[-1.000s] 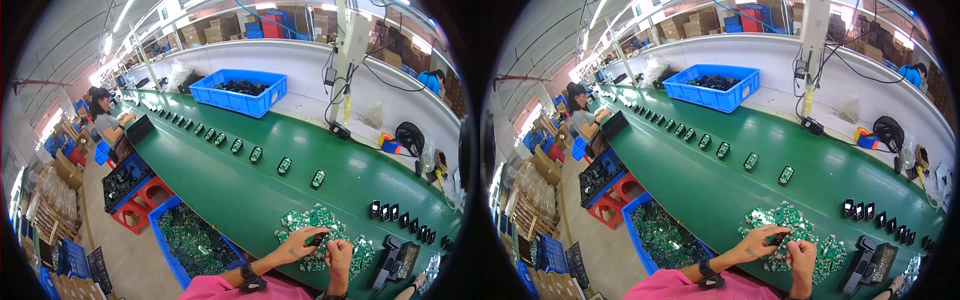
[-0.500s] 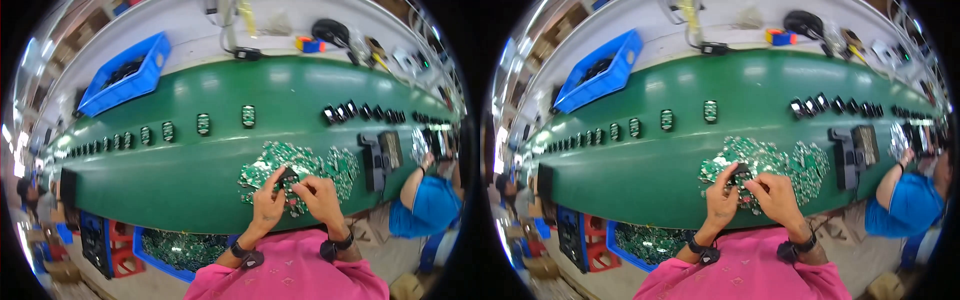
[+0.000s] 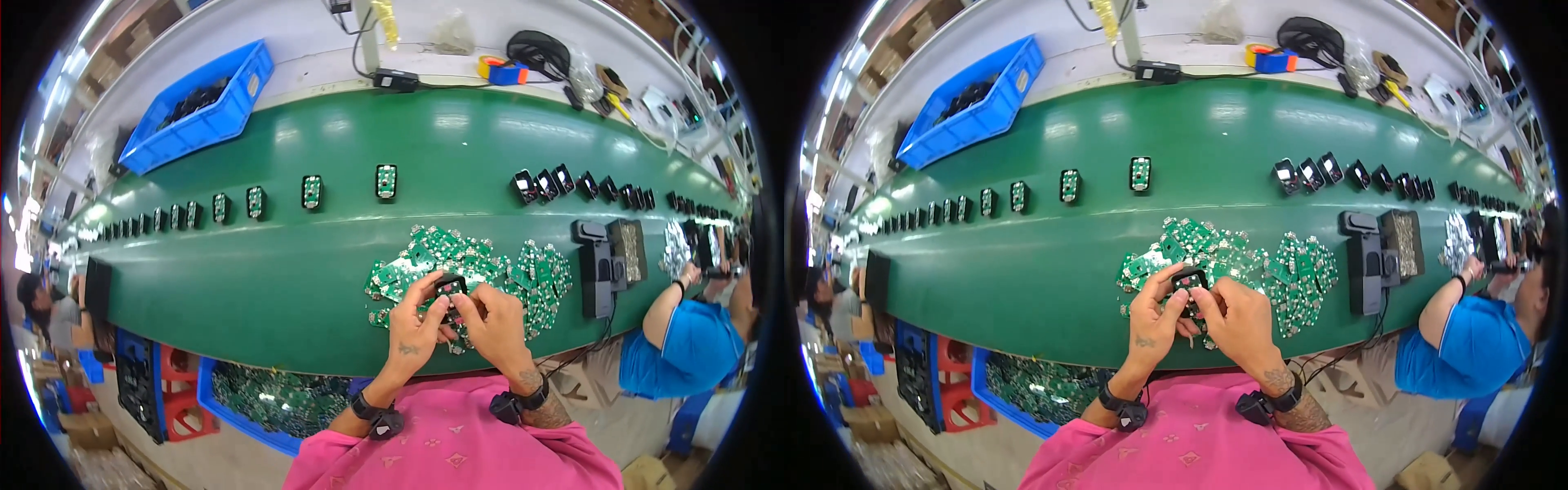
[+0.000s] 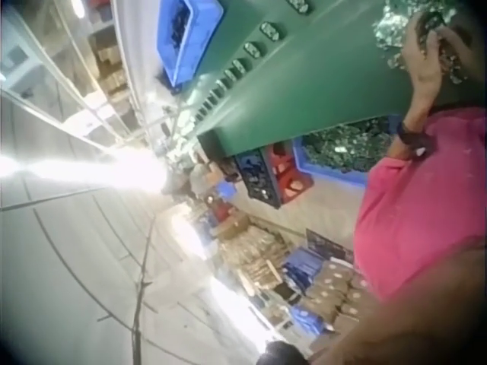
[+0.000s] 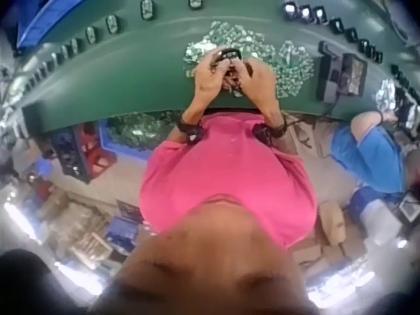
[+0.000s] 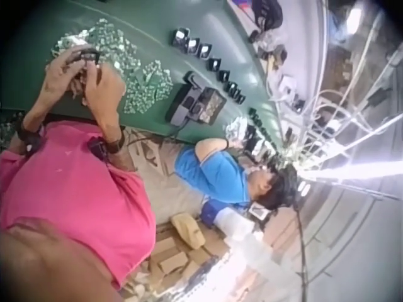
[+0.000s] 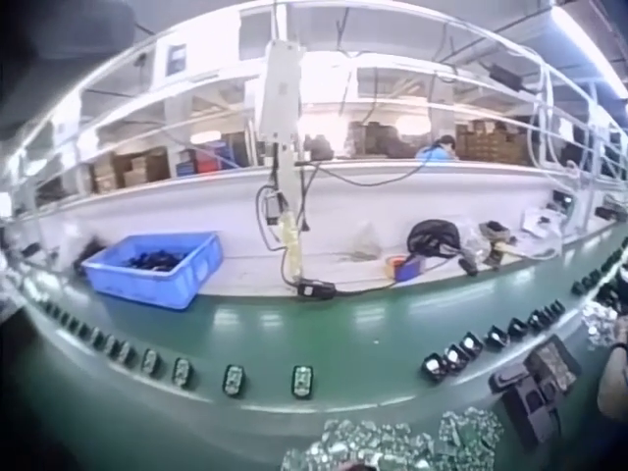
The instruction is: The person picks up a black plastic housing and a green circuit board by hand, fits the board into the housing, and presses them together. They then place the assembled unit onto the green conveyor belt and repeat the process.
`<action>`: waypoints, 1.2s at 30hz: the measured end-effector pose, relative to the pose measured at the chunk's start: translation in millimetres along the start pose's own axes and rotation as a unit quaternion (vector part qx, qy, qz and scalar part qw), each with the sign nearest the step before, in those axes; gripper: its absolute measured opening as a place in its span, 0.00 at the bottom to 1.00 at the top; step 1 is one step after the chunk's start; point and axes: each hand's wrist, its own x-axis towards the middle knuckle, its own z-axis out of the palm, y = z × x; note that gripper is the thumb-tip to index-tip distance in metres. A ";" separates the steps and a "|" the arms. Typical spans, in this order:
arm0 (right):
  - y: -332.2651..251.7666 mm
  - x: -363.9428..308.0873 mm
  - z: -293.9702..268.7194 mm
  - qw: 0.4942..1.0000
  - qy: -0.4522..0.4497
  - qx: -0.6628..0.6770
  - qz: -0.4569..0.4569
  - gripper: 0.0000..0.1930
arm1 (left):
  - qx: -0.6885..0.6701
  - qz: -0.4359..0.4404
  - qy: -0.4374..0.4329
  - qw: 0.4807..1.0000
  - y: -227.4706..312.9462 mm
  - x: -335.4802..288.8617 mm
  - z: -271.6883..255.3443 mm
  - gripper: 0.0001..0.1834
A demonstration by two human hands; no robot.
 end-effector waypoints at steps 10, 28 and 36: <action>29.8 -3.4 -13.0 0.985 -0.078 0.124 0.086 0.16 | -0.002 0.046 0.040 0.998 -15.4 8.2 41.0 0.20; 31.4 12.3 4.0 0.979 -0.070 0.193 0.011 0.18 | 0.058 0.046 0.037 0.997 -11.6 19.2 28.8 0.17; 37.1 23.2 4.5 0.988 -0.086 0.132 0.001 0.16 | 0.024 -0.012 -0.005 1.000 -3.2 32.9 21.7 0.16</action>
